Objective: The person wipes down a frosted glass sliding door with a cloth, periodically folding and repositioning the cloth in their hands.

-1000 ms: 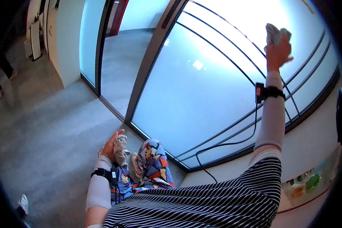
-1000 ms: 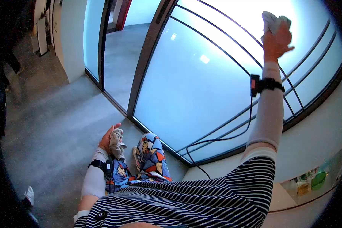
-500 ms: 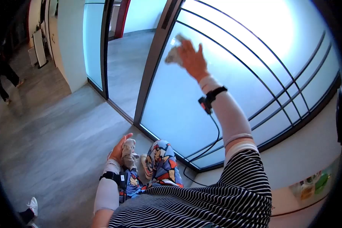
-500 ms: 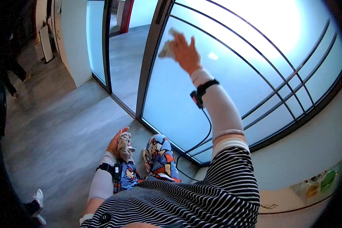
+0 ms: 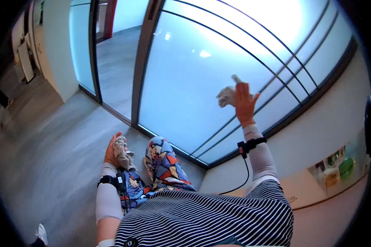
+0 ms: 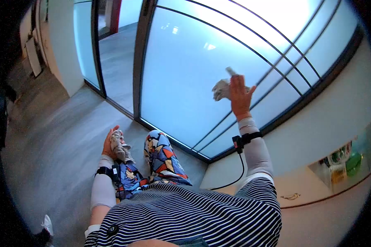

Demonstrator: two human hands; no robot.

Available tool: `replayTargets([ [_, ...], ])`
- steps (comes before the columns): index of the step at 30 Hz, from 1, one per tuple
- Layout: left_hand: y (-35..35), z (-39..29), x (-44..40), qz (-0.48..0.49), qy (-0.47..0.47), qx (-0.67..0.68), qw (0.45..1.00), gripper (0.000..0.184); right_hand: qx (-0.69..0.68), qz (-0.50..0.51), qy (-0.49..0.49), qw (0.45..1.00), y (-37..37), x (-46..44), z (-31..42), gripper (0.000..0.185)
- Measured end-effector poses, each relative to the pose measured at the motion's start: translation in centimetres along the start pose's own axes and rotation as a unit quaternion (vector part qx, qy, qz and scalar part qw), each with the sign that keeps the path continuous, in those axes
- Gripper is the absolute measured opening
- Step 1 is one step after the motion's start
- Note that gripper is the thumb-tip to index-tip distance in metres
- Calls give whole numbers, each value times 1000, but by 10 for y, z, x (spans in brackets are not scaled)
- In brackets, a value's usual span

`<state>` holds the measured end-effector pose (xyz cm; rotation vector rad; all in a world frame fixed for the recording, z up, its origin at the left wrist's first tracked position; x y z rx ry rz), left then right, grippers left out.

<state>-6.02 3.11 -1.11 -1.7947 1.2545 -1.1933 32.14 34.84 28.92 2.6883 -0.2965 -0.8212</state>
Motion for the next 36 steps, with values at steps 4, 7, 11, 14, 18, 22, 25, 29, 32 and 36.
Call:
replayTargets([
  [4,1,0,-3,-4,13,-8,1000,40,14,-16,-135,991,28,3,-118,91],
  [7,8,2,-8,-2,23,-14,1000,40,30,-61,-232,970,57,-25,-204,94],
  [11,6,4,-8,1,25,-21,999,39,-70,-249,-295,920,91,-89,-302,75],
  [14,-5,2,-1,-8,7,-41,999,41,-7,-334,-250,909,117,-139,-306,66],
  [18,-5,1,-4,-16,1,-50,999,41,71,-305,-188,931,138,-176,-234,66],
  [22,-5,2,-3,-23,-3,-47,999,40,27,-206,-122,971,96,-152,-119,65],
  [25,-2,1,-4,-29,-5,-54,998,41,19,-101,-12,995,61,-96,-17,56],
  [29,5,1,0,-46,2,-78,996,41,-87,-50,112,989,-3,22,85,51],
  [32,13,3,6,-49,26,-97,994,39,19,30,120,992,-34,97,101,50],
  [36,7,0,7,-48,11,-84,995,40,-37,31,-18,999,-49,133,25,58],
])
Point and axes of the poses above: each hand's wrist, its own x-axis away from the middle knuckle, its own y-axis out of the back of the hand, z = x × y, the point moved 8 cm from there along -x, towards the middle knuckle, and after that the axes turned 11 degrees about y, right-handed, at the moved point
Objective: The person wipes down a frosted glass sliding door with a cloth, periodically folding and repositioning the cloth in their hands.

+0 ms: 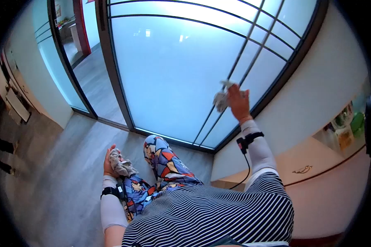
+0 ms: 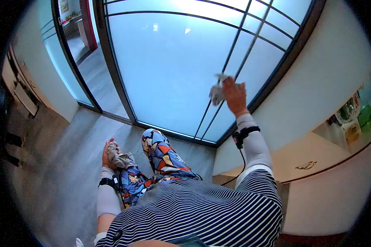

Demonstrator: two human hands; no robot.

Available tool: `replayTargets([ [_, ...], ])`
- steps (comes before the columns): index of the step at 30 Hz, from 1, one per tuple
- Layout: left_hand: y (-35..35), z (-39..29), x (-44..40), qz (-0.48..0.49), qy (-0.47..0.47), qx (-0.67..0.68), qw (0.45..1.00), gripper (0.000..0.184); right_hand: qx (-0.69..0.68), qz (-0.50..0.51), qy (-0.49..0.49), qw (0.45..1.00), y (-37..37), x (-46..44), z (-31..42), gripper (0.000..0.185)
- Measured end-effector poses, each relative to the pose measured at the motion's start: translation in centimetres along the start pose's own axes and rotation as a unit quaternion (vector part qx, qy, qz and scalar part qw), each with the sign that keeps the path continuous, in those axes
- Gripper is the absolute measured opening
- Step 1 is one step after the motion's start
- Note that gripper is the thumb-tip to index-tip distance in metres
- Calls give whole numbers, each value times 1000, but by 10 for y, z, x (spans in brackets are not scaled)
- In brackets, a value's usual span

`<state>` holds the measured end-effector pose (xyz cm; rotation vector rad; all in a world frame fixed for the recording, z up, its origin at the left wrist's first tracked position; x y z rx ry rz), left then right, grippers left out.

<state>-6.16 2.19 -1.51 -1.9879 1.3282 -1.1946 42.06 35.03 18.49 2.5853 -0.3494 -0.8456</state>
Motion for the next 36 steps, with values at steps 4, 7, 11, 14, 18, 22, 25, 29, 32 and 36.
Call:
replayTargets([
  [4,-2,2,-10,19,3,-23,1000,40,-58,-57,-228,970,77,-43,-128,78],
  [7,0,5,-15,7,4,-53,999,40,-59,-198,-326,922,103,-72,-231,88],
  [11,-7,4,-10,7,0,-61,998,41,-130,-341,-294,883,146,-119,-289,83],
  [14,3,0,-14,-11,-19,-30,999,43,-90,-346,-292,887,130,-117,-248,79],
  [18,5,-1,-13,-31,-15,-34,999,44,-5,-196,-261,945,81,-96,-123,85],
  [22,11,0,-14,-20,1,-41,999,43,-97,-21,-220,970,12,-31,5,69],
  [25,12,0,-16,-22,5,-35,999,44,-135,12,-125,983,-35,27,78,59],
  [29,11,0,-17,-24,10,-39,999,45,-108,8,-102,989,-29,49,80,56],
  [32,4,3,-17,-19,15,-50,998,42,-197,-14,-258,946,-21,49,20,71],
  [36,2,4,-18,-14,19,-64,998,42,-160,-206,-348,901,55,-5,-109,87],
])
Point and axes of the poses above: each hand's wrist, its own x-axis away from the middle knuckle, its own y-axis out of the back of the hand, z = x × y, the point moved 8 cm from there along -x, towards the middle knuckle, and after that the axes turned 11 degrees about y, right-handed, at the moved point
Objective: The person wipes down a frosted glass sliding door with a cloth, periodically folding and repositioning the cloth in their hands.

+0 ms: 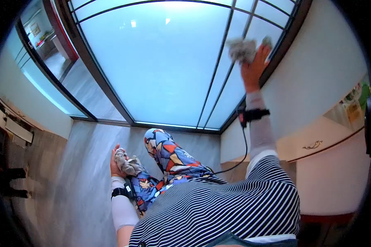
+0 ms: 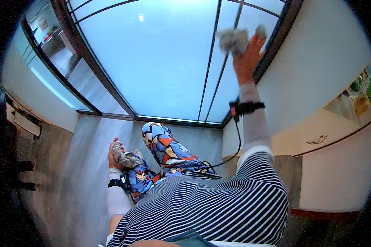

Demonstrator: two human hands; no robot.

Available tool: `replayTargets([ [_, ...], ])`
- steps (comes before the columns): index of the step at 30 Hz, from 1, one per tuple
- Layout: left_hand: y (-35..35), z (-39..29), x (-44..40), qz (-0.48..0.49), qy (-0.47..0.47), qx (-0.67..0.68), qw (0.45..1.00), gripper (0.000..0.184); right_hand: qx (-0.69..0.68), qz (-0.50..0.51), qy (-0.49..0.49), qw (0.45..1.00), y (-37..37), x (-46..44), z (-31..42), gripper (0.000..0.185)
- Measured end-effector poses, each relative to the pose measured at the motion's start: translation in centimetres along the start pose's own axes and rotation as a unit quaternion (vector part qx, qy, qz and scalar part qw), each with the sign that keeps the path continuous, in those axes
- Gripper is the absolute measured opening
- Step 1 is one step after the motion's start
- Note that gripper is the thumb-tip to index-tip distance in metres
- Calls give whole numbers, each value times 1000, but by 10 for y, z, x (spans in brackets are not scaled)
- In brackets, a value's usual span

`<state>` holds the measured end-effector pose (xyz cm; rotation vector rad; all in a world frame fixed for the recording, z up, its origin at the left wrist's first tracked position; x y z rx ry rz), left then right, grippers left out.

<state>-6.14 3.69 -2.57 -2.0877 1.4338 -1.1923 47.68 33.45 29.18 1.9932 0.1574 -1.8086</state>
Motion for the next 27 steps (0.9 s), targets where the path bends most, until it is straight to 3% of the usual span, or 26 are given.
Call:
replayTargets([
  [3,4,0,-5,13,-6,-4,1000,44,-59,-108,49,991,33,-106,-19,82],
  [4,6,0,-6,14,-11,0,1000,44,-93,-143,97,981,59,-137,2,70],
  [5,9,0,-6,12,-15,5,1000,45,-159,-117,101,975,58,-159,-10,71],
  [7,6,0,-3,12,-14,9,1000,44,10,-231,48,972,66,-172,-13,53],
  [11,10,-3,-5,12,-31,10,999,46,-1,-180,68,981,41,-120,-16,74],
  [15,5,-4,1,4,-28,8,1000,46,-47,-38,-87,994,-1,17,-12,85],
  [19,11,-4,-2,-2,-31,9,999,46,-87,34,-233,968,-55,170,-5,58],
  [21,18,-2,-1,-4,-32,5,999,46,-192,-42,-363,911,-88,239,-15,45],
  [23,8,-2,2,-2,-36,1,999,46,-317,-204,-453,808,-114,291,-17,33],
  [24,8,-2,1,1,-33,20,999,45,-306,-234,-463,798,-120,309,-13,28],
  [26,15,-2,-2,-5,-31,21,999,45,-162,-159,-479,848,-111,319,7,19],
  [27,16,-2,-4,-5,-29,24,999,45,-245,-159,-609,738,-121,339,8,20],
])
Point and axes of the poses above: each hand's wrist, its own x-axis away from the middle knuckle, its own y-axis out of the back of the hand, z = x × y, the point moved 8 cm from there along -x, towards the middle knuckle, and after that the axes turned 11 degrees about y, right-handed, at the moved point
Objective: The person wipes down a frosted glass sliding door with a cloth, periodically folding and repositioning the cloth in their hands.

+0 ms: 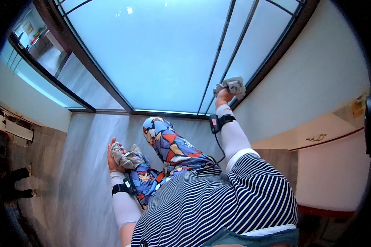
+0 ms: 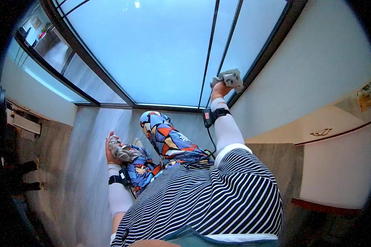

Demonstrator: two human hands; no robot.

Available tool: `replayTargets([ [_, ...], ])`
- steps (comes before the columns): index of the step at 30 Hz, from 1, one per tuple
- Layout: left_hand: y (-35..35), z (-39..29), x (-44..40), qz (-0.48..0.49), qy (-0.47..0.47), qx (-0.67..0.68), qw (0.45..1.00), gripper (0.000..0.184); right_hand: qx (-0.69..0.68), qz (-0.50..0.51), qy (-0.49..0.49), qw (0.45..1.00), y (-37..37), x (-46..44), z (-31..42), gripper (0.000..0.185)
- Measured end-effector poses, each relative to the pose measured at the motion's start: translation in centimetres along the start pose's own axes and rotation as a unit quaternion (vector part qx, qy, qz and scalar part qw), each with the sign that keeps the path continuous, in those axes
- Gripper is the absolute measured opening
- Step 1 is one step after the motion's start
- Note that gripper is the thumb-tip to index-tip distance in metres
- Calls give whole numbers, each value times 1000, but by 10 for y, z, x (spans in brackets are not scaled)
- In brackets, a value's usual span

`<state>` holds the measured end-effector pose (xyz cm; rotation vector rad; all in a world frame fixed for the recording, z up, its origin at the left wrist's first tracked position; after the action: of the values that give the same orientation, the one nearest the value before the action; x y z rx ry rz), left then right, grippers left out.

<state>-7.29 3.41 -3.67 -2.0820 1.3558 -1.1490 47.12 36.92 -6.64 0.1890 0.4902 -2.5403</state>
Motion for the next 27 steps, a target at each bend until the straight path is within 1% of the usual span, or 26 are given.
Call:
replayTargets([
  [1,5,1,-2,2,6,1,1000,45,-66,0,-175,982,1,14,-24,23],
  [2,0,2,1,-3,8,2,1000,45,-62,1,-177,982,8,9,-40,23],
  [3,-6,1,4,-4,10,-3,1000,45,-132,17,-322,938,6,17,-71,25],
  [4,-13,1,6,-5,11,-7,1000,46,-199,32,-457,866,0,33,-91,27],
  [5,-12,1,5,-11,8,-8,1000,46,-170,36,-454,874,5,36,-74,24],
  [6,-14,0,4,-12,8,-7,1000,46,-169,37,-454,874,-5,38,-56,24],
  [8,-16,0,3,-1,13,-13,1000,46,-130,30,-385,913,-14,24,-33,32],
  [9,-18,0,2,-2,14,-9,1000,47,-134,65,-373,916,-27,27,4,30],
  [10,-18,1,1,-2,16,-7,1000,47,-194,95,-351,911,-49,22,10,27],
  [12,-20,1,2,-3,14,-21,1000,46,-258,184,-292,902,-81,28,95,18],
  [13,-18,1,0,-4,15,-21,1000,46,-290,260,-268,881,-93,39,157,17],
  [14,-18,2,-2,8,17,-21,1000,46,-352,328,-186,857,-112,30,181,17],
  [15,-17,3,-2,19,19,-21,999,46,-366,384,-139,836,-125,24,213,17],
  [16,-14,4,-2,14,20,-21,999,46,-397,411,-96,815,-129,24,259,24],
  [17,-11,5,-3,16,21,-16,1000,45,-387,383,-91,834,-134,12,270,37],
  [18,-10,4,-3,17,21,-13,1000,45,-385,428,-62,815,-139,6,295,34],
  [19,-7,3,-3,3,16,-10,1000,44,-401,454,-65,793,-145,-7,309,35],
  [20,-7,3,-2,-1,17,-12,1000,44,-417,478,-68,770,-151,-15,315,36],
  [21,-10,1,0,-4,14,-19,1000,45,-415,476,-73,772,-150,-14,308,36],
  [23,-16,1,5,-9,11,-27,1000,45,-391,423,-72,814,-142,-11,278,34],
  [24,-19,0,7,-16,5,-30,999,45,-388,432,-43,813,-137,-3,266,33],
  [26,-23,-3,9,-27,-5,-34,999,46,-386,372,-102,838,-121,9,217,32],
  [27,-22,-3,9,-29,-1,-32,999,46,-369,369,-119,845,-114,17,192,33],
])
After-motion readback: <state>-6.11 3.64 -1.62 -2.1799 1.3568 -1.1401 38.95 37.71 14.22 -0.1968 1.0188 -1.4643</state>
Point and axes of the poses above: each hand's wrist, its own x-axis away from the middle knuckle, its own y-axis out of the back of the hand, z = x × y, the point moved 8 cm from there along -x, towards the middle knuckle, and after that the axes turned 11 degrees about y, right-handed, at the moved point
